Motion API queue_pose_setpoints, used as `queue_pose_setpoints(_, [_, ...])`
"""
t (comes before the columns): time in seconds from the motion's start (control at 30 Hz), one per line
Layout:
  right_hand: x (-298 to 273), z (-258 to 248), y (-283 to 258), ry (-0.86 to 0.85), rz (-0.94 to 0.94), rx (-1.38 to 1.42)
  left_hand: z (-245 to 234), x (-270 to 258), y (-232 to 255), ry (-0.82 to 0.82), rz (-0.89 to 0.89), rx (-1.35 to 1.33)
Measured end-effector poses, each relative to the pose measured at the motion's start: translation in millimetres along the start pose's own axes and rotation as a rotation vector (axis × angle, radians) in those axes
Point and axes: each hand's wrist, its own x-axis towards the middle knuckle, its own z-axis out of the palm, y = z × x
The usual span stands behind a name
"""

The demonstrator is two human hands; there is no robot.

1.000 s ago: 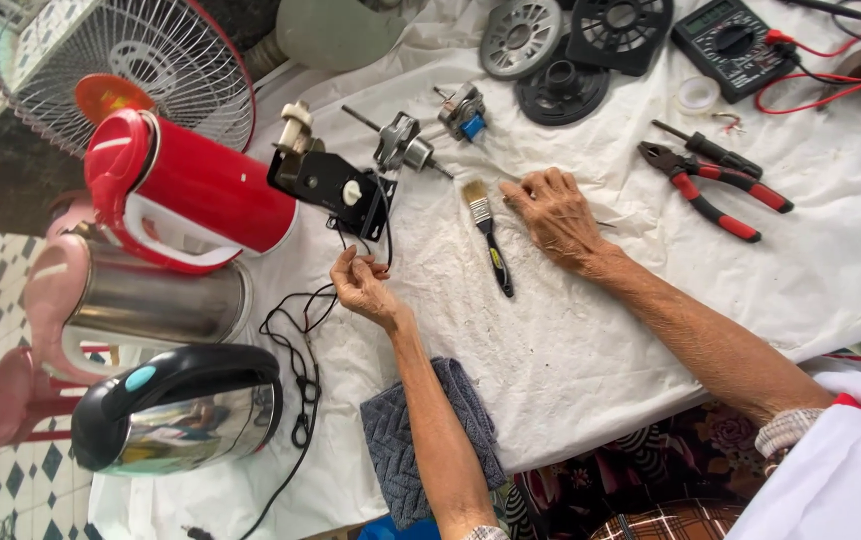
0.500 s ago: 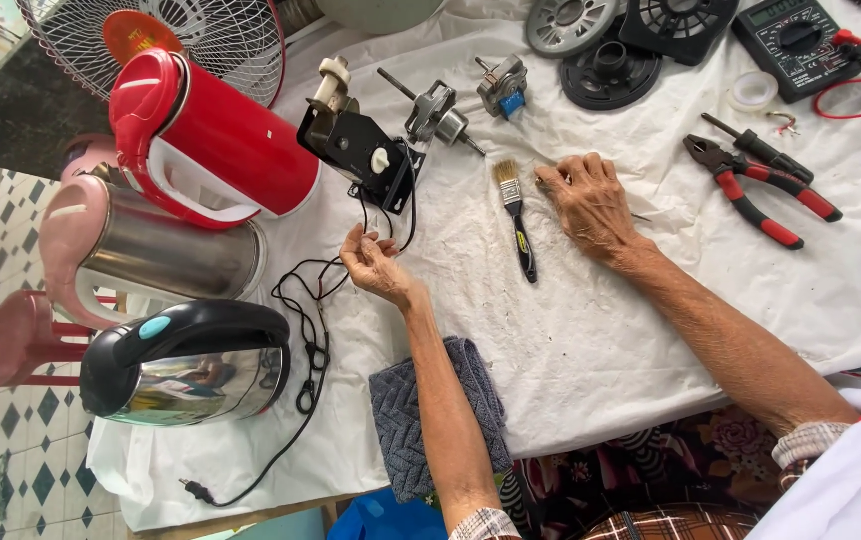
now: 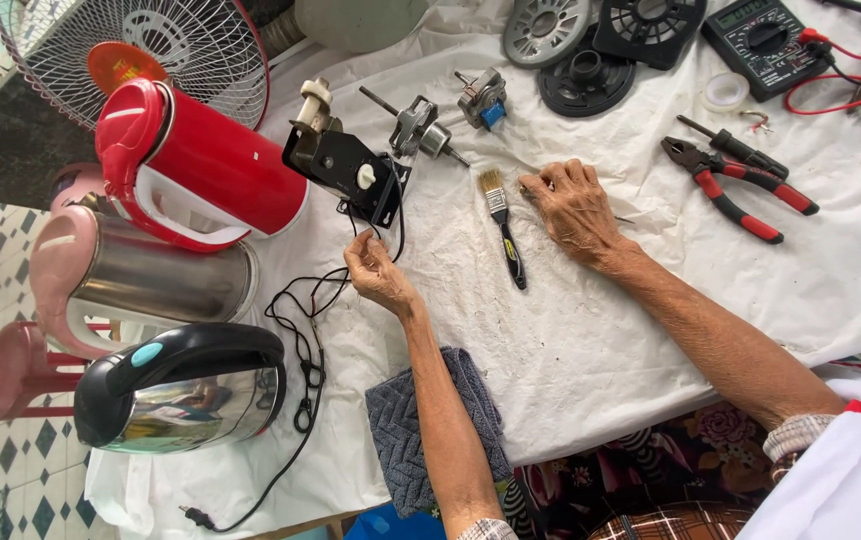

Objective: Cleaning a small electric motor component with a brush on a workshop table.

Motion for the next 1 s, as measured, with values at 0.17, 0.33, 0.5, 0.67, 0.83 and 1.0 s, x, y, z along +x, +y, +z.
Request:
queue_pose_setpoints(0.17, [4,-8,-3,-0.016,0.026,0.031,5,0,-11,-0.023,-0.025,-0.101])
queue_pose_setpoints(0.33, [7,10,14,-0.110,0.088,0.159,6,0,-10,-0.047,-0.025,-0.140])
queue_pose_setpoints(0.5, [54,2,17,-0.168,0.299,0.481,6,-1,-7,-0.037,-0.051,-0.176])
queue_pose_setpoints(0.67, [99,34,11,0.028,0.278,0.429,6,-5,10,-0.045,-0.098,-0.143])
queue_pose_setpoints(0.83, [129,80,24,0.116,0.302,0.369,9,-11,23,-0.062,-0.144,-0.111])
queue_pose_setpoints(1.0, [143,101,6,0.079,0.262,0.344,9,-12,25,-0.078,-0.169,-0.122])
